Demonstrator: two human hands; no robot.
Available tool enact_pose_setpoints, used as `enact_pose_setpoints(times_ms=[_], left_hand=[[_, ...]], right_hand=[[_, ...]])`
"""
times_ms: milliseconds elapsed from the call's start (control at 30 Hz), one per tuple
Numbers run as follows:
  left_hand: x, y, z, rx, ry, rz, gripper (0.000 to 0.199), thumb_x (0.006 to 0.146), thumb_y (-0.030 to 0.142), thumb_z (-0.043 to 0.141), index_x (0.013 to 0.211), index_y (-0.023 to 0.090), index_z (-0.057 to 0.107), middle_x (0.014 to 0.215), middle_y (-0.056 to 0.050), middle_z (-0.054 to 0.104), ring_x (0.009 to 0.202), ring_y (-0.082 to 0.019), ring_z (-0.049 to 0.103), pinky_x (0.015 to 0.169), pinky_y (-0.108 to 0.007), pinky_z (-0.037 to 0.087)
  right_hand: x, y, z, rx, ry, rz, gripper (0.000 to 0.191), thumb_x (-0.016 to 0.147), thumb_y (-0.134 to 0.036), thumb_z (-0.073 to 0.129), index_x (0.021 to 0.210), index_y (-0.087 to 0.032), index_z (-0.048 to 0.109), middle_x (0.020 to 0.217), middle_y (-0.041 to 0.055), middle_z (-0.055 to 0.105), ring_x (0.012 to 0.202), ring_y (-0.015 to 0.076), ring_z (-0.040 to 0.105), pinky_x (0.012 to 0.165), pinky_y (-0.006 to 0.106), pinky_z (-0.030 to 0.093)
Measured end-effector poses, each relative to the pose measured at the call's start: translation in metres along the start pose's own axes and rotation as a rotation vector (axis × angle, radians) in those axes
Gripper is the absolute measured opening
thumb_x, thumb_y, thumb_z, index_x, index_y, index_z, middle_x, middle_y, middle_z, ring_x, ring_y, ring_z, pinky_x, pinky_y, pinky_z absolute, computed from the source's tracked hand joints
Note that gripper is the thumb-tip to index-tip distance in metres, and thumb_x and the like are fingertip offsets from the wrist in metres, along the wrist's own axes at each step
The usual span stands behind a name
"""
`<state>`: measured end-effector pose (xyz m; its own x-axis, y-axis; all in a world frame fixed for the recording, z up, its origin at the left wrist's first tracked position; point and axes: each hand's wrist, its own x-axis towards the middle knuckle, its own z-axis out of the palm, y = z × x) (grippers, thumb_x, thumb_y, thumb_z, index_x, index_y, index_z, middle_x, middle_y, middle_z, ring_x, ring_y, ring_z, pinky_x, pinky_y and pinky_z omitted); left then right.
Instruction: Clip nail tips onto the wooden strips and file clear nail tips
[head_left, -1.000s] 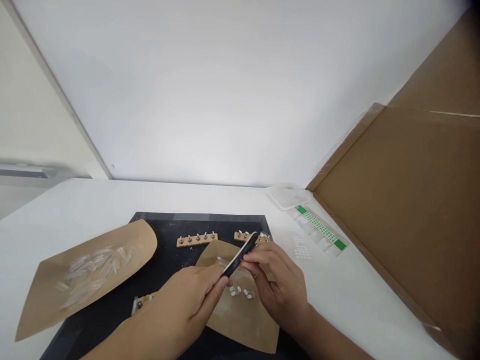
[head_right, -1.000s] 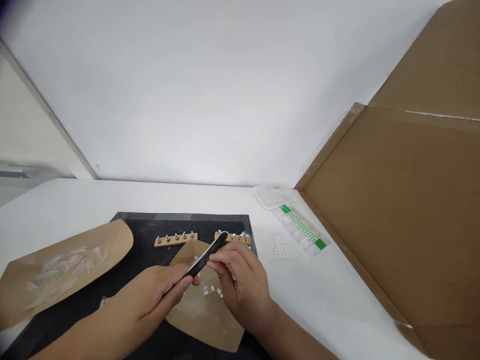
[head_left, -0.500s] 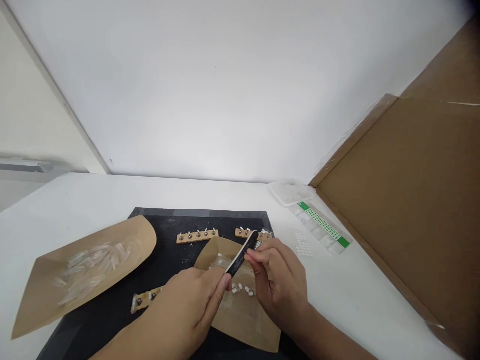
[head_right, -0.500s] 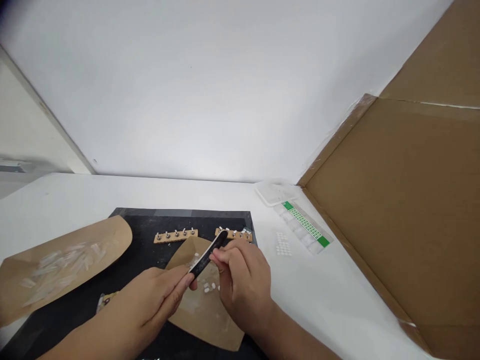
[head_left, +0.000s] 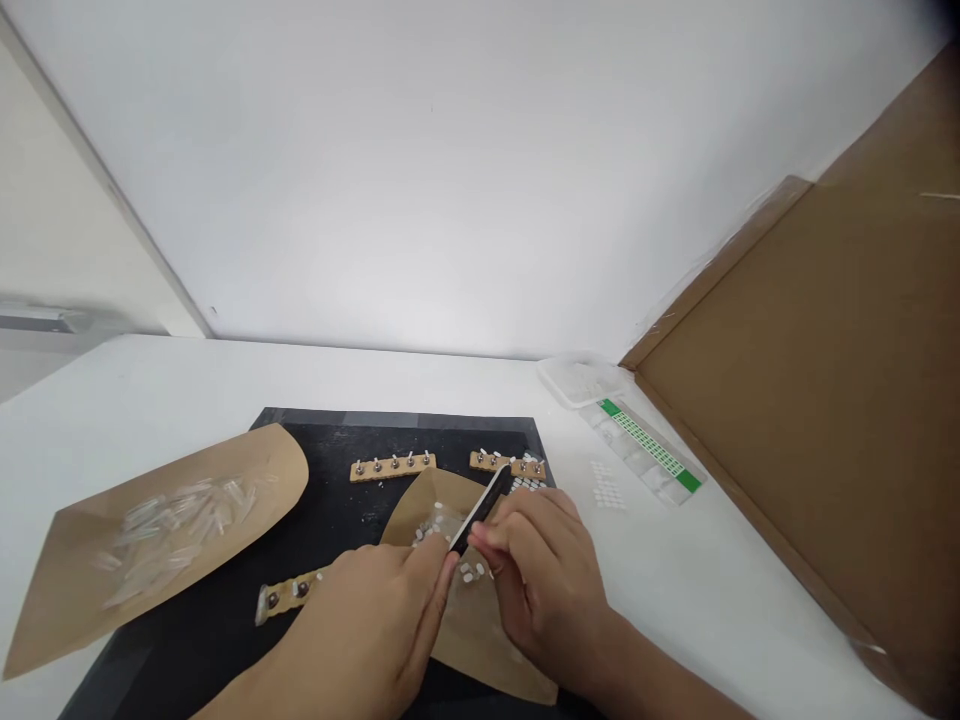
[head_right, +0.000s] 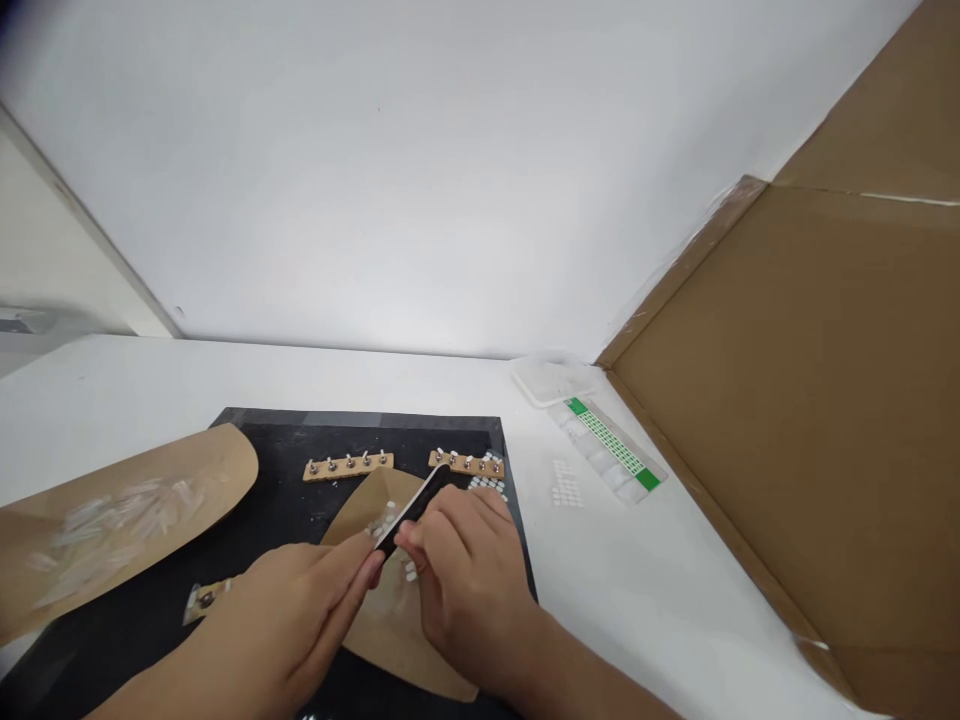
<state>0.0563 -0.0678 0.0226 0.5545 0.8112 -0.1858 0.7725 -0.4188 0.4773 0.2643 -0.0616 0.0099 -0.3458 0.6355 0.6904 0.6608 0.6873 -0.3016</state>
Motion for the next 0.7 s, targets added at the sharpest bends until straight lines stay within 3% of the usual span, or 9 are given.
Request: enact_pose_setpoints(times_ms=[133,267,400,533,700], left_hand=[[0.0,-0.001,-0.002,0.004,0.012,-0.006,0.047,0.111,0.036,0.015,0.091,0.023,0.056,0.077,-0.008,0.072,0.062,-0.028,0.068,0.059,-0.035,0.037],[-0.001,-0.002,-0.004,0.013,-0.013,0.001,0.044,0.111,0.032,0.017,0.094,0.023,0.057,0.08,-0.009,0.074,0.067,-0.029,0.071,0.062,-0.035,0.041],[-0.002,0.0,-0.007,-0.017,0.011,0.03,0.046,0.112,0.036,0.016,0.097,0.023,0.058,0.08,-0.009,0.075,0.063,-0.027,0.07,0.058,-0.034,0.04],[0.0,0.002,-0.008,0.01,-0.013,0.011,0.043,0.11,0.032,0.018,0.101,0.021,0.059,0.082,-0.011,0.076,0.068,-0.03,0.074,0.061,-0.036,0.045],[0.0,0.006,-0.011,0.048,-0.009,-0.01,0.045,0.111,0.031,0.016,0.094,0.023,0.056,0.079,-0.01,0.075,0.065,-0.03,0.072,0.059,-0.036,0.045]], right_hand=[[0.0,0.001,0.003,-0.05,0.045,0.057,0.025,0.102,-0.006,0.059,0.082,-0.02,0.052,0.072,-0.0007,0.056,0.07,0.0173,0.054,0.073,0.036,0.034],[0.001,0.003,0.002,0.008,-0.015,-0.009,0.026,0.101,-0.005,0.057,0.082,-0.02,0.052,0.073,-0.001,0.057,0.066,0.016,0.052,0.072,0.035,0.034],[0.002,0.004,-0.001,-0.067,0.043,0.071,0.023,0.101,-0.007,0.062,0.084,-0.021,0.055,0.069,-0.0029,0.053,0.067,0.0165,0.052,0.075,0.036,0.035],[0.002,0.003,0.001,-0.021,-0.022,-0.002,0.027,0.101,-0.005,0.059,0.081,-0.021,0.052,0.068,-0.0027,0.051,0.064,0.0158,0.047,0.07,0.035,0.033],[0.005,0.005,0.003,-0.055,0.033,0.002,0.023,0.1,-0.004,0.061,0.084,-0.02,0.055,0.068,-0.0027,0.053,0.066,0.0162,0.05,0.073,0.036,0.034]])
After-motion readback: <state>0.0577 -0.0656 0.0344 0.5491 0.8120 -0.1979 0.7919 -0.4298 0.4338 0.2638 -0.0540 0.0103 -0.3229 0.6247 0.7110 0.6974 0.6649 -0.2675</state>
